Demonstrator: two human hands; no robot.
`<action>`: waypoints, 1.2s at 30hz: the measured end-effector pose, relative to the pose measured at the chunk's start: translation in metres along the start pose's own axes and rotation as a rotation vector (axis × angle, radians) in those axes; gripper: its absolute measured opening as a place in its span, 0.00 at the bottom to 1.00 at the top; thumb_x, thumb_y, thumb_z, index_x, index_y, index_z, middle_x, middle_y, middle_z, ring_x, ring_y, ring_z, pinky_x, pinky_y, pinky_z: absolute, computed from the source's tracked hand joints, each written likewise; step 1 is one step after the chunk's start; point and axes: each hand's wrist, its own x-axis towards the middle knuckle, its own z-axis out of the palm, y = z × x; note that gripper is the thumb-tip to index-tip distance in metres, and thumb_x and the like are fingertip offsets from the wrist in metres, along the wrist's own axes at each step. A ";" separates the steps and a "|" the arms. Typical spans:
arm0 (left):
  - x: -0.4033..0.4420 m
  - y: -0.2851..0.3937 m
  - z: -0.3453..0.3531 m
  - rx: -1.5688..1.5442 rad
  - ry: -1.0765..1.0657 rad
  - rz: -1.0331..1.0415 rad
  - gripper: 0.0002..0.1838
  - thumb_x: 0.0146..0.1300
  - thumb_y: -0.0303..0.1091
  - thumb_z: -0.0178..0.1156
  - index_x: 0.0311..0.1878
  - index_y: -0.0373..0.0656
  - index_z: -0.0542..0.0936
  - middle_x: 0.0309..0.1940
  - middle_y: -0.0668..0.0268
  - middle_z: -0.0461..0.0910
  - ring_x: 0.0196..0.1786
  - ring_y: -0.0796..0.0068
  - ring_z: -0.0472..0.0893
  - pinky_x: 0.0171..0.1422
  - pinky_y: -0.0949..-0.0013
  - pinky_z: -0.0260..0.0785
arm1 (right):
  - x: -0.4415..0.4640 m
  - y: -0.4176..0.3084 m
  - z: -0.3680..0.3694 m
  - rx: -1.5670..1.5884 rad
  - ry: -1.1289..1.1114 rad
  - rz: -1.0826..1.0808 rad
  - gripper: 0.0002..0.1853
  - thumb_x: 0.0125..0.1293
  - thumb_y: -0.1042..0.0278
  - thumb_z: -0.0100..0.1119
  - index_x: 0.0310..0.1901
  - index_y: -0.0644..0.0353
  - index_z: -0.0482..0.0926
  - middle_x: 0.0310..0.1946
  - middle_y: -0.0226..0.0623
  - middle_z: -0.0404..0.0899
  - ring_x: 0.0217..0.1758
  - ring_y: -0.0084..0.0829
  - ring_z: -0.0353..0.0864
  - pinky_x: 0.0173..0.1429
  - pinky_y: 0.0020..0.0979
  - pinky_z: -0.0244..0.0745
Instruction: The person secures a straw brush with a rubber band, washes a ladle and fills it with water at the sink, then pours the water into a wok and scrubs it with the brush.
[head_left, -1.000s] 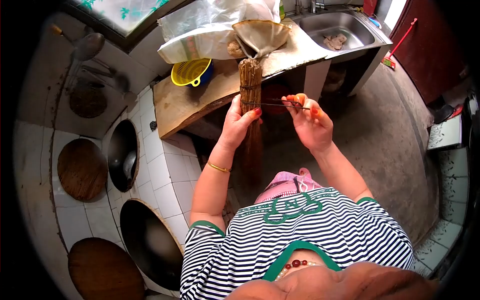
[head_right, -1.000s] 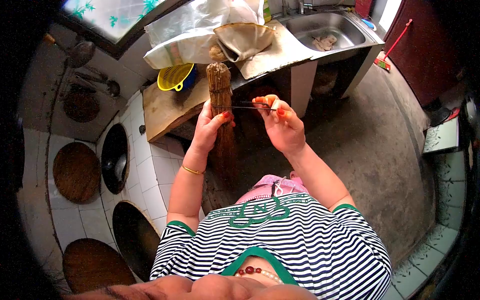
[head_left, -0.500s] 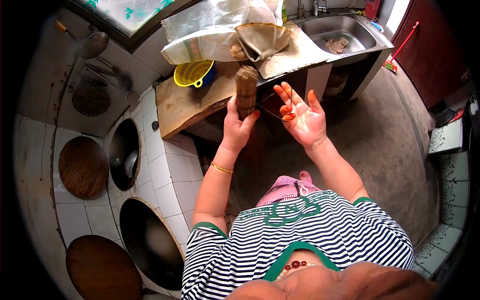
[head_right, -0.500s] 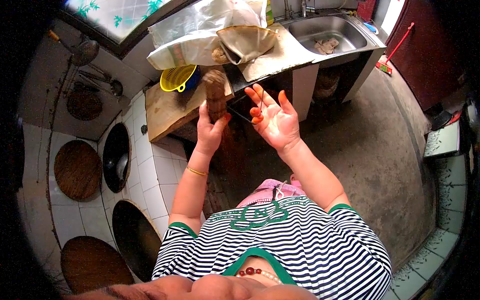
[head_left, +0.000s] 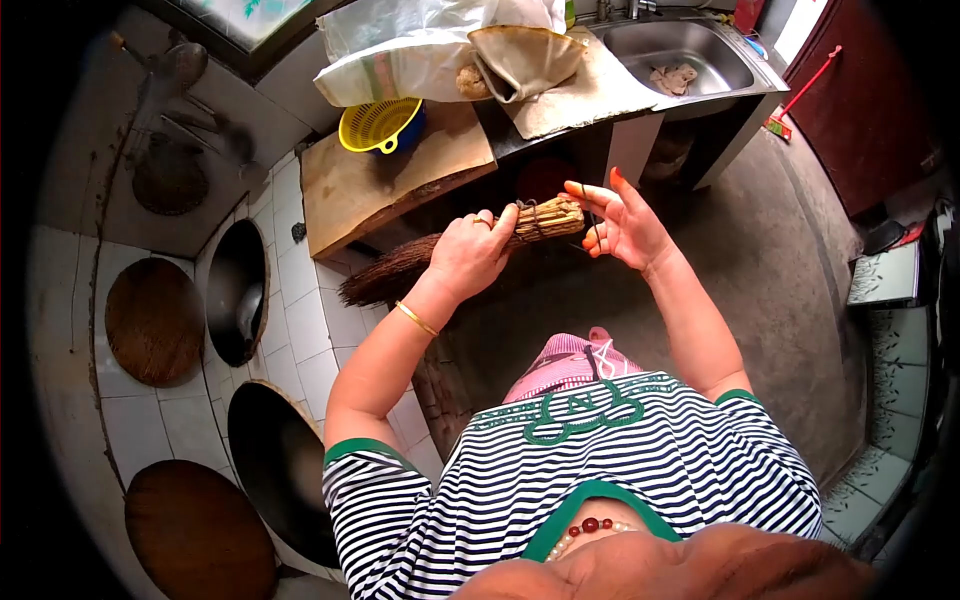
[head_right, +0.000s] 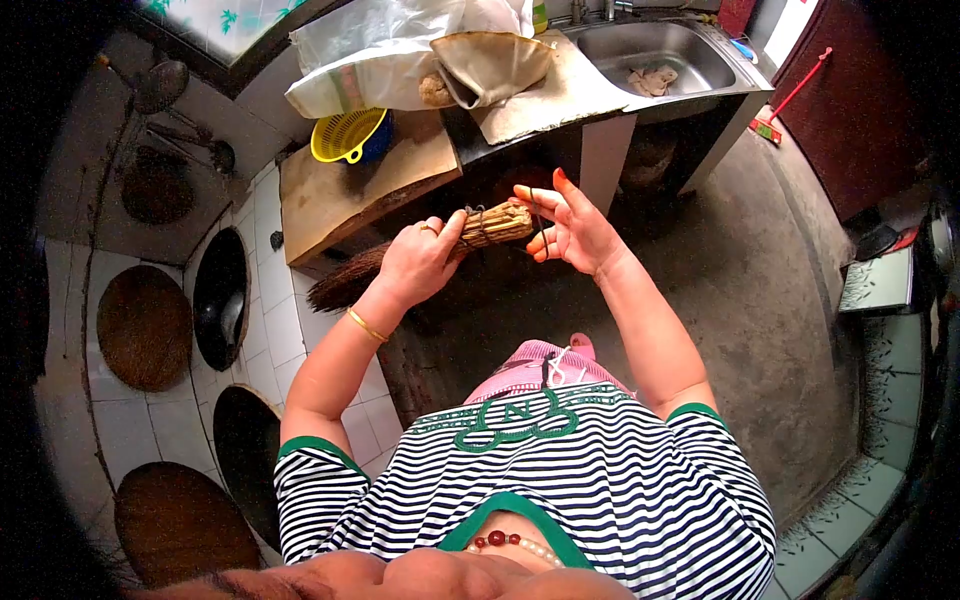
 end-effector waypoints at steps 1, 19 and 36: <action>0.000 0.002 0.001 0.033 -0.014 0.017 0.28 0.51 0.35 0.62 0.56 0.41 0.67 0.29 0.59 0.73 0.32 0.59 0.76 0.36 0.61 0.70 | 0.000 0.001 0.000 -0.008 0.036 0.023 0.42 0.62 0.29 0.38 0.64 0.61 0.62 0.59 0.37 0.68 0.27 0.27 0.79 0.33 0.27 0.76; 0.007 0.036 0.034 0.251 -0.279 -0.097 0.25 0.54 0.33 0.54 0.55 0.38 0.66 0.33 0.60 0.76 0.35 0.65 0.78 0.38 0.65 0.69 | 0.029 0.043 0.046 -0.804 0.250 -0.007 0.16 0.67 0.59 0.49 0.40 0.68 0.72 0.34 0.40 0.76 0.25 0.24 0.77 0.27 0.26 0.75; 0.006 0.017 0.040 -0.078 -0.006 -0.313 0.32 0.49 0.34 0.62 0.58 0.36 0.64 0.35 0.53 0.76 0.36 0.56 0.79 0.42 0.59 0.73 | -0.025 0.070 0.057 -1.207 0.191 -0.725 0.14 0.52 0.82 0.49 0.42 0.66 0.75 0.48 0.54 0.72 0.52 0.49 0.74 0.57 0.37 0.70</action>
